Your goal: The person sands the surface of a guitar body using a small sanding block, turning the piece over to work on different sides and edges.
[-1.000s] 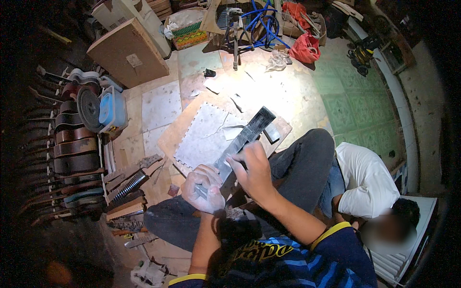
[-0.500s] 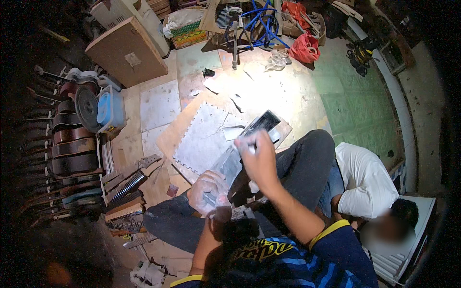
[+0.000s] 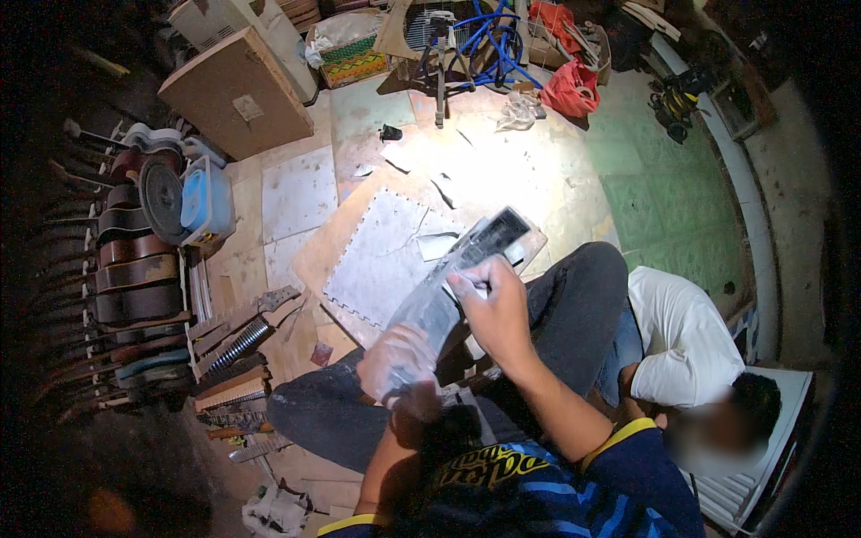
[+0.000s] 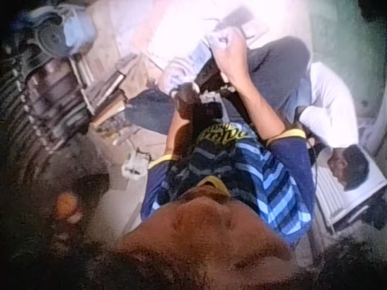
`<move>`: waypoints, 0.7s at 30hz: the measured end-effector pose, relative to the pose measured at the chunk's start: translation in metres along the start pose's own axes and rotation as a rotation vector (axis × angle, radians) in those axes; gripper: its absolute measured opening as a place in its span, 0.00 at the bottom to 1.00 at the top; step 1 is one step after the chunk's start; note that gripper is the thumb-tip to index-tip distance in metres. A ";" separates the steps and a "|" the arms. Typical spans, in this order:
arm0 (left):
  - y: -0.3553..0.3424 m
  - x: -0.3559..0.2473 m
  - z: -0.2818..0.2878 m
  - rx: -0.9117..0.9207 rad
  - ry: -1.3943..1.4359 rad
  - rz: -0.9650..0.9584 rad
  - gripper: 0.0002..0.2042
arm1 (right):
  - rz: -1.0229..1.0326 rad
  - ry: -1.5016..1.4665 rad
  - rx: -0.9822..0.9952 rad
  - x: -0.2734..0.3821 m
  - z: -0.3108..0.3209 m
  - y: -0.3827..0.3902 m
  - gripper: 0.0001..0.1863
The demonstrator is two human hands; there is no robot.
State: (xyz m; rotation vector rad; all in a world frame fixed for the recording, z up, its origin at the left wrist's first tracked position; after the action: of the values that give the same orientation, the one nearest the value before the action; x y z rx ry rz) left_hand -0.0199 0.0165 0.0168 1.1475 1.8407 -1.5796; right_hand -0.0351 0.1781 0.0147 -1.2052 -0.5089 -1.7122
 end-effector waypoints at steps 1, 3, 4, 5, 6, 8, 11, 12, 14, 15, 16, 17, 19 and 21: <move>0.005 0.000 -0.001 0.046 -0.017 -0.011 0.16 | 0.012 0.032 -0.006 0.002 0.006 0.000 0.14; 0.017 -0.004 -0.005 0.143 -0.066 -0.015 0.16 | -0.145 0.067 0.088 -0.022 0.010 -0.024 0.14; 0.022 -0.008 -0.002 0.196 -0.102 -0.025 0.15 | -0.307 -0.066 0.265 -0.026 0.007 -0.030 0.14; 0.030 -0.012 0.000 0.244 -0.135 -0.025 0.15 | -0.306 -0.068 0.277 -0.022 0.010 -0.019 0.14; 0.039 -0.015 -0.002 0.283 -0.140 -0.015 0.15 | -0.172 0.047 0.267 -0.014 0.020 -0.003 0.15; 0.050 -0.017 -0.007 0.344 -0.155 -0.018 0.15 | -0.060 0.201 0.281 0.000 0.034 0.006 0.16; 0.048 -0.019 -0.017 0.335 -0.170 -0.047 0.15 | -0.269 0.240 0.458 -0.021 0.039 -0.021 0.15; 0.047 -0.016 -0.013 0.334 -0.171 -0.059 0.15 | -0.158 0.238 0.417 -0.010 0.039 -0.010 0.15; 0.076 -0.004 0.006 0.415 -0.147 0.028 0.08 | -0.018 0.222 0.376 0.006 0.036 0.009 0.15; 0.078 -0.003 0.003 0.454 -0.116 0.076 0.07 | 0.007 0.223 0.363 0.012 0.039 0.010 0.15; 0.069 -0.006 -0.004 0.495 -0.089 0.125 0.08 | -0.026 0.284 0.341 0.004 0.039 0.001 0.15; 0.058 -0.010 -0.016 0.404 -0.102 0.025 0.11 | -0.059 0.345 0.319 -0.006 0.039 -0.010 0.15; 0.052 -0.012 -0.019 0.308 -0.118 -0.075 0.17 | -0.091 0.299 0.364 0.000 0.037 -0.003 0.15; 0.064 -0.005 -0.014 0.274 -0.071 0.047 0.18 | 0.111 0.381 0.369 0.030 0.035 0.028 0.15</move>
State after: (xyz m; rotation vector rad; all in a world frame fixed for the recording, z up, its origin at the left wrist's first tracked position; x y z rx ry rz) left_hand 0.0376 0.0283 -0.0126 1.2224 1.5751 -1.8626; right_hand 0.0041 0.1779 0.0510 -0.6157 -0.4860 -1.6143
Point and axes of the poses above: each hand's wrist, its own y-axis away from the middle knuckle, its own z-axis out of the back of the hand, x = y × z, the point moved 3 cm from there along -y, towards the middle knuckle, and after that the axes turned 3 degrees about y, right-handed, at the moved point
